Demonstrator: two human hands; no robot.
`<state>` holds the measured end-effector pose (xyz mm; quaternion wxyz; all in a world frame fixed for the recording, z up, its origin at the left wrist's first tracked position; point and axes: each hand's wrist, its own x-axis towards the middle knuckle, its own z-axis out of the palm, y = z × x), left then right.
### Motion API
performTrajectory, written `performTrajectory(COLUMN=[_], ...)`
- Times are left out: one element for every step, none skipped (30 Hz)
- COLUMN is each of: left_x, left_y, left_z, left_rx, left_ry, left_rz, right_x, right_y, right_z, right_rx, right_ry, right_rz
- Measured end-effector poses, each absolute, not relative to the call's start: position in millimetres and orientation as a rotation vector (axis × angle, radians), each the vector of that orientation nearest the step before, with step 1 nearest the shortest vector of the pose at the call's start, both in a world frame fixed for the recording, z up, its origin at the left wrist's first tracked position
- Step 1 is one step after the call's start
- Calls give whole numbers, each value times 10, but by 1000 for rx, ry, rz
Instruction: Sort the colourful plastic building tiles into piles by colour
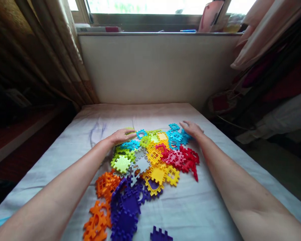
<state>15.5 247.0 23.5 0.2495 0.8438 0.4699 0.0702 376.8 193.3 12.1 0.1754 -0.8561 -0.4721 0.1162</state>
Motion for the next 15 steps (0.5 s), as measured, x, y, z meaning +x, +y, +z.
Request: performTrajectory(left_x=[162, 166, 168, 169, 169, 168, 165, 160, 151, 135, 112, 81, 42, -4, -57], left_y=[2426, 2379, 2328, 2275, 2220, 2162, 2103, 2042, 1977, 1909, 1836, 1757, 1669, 1573, 1468], left_z=[238, 241, 246, 253, 263, 275, 291, 308, 329, 352, 378, 407, 440, 474, 509], left_rx=[2317, 2327, 2325, 2312, 2292, 2269, 2247, 2225, 2204, 2182, 2162, 2147, 2137, 2133, 2132], left_ry=[1252, 1236, 1233, 1241, 1252, 1267, 1283, 1301, 1317, 1334, 1348, 1360, 1368, 1374, 1379], left_rz=[175, 165, 163, 169, 179, 194, 209, 223, 234, 247, 260, 270, 280, 288, 293], right_x=[3780, 3736, 3643, 3513, 3357, 3187, 3010, 2832, 2658, 2487, 2322, 2163, 2012, 1872, 1746], right_y=[1848, 1756, 1664, 1578, 1505, 1447, 1404, 1374, 1355, 1341, 1327, 1306, 1276, 1233, 1176], right_z=[41, -31, -91, -134, -157, -159, -143, -111, -68, -17, 37, 94, 151, 208, 263], right_rx=[-2397, -2323, -2215, -2098, -1999, -1922, -1865, -1830, -1804, -1768, -1743, -1721, -1697, -1667, -1630], right_ry=[-1419, -1518, -1604, -1658, -1667, -1642, -1599, -1548, -1498, -1465, -1472, -1485, -1501, -1527, -1554], right_rz=[361, 345, 346, 387, 435, 478, 524, 567, 622, 687, 718, 739, 756, 761, 762])
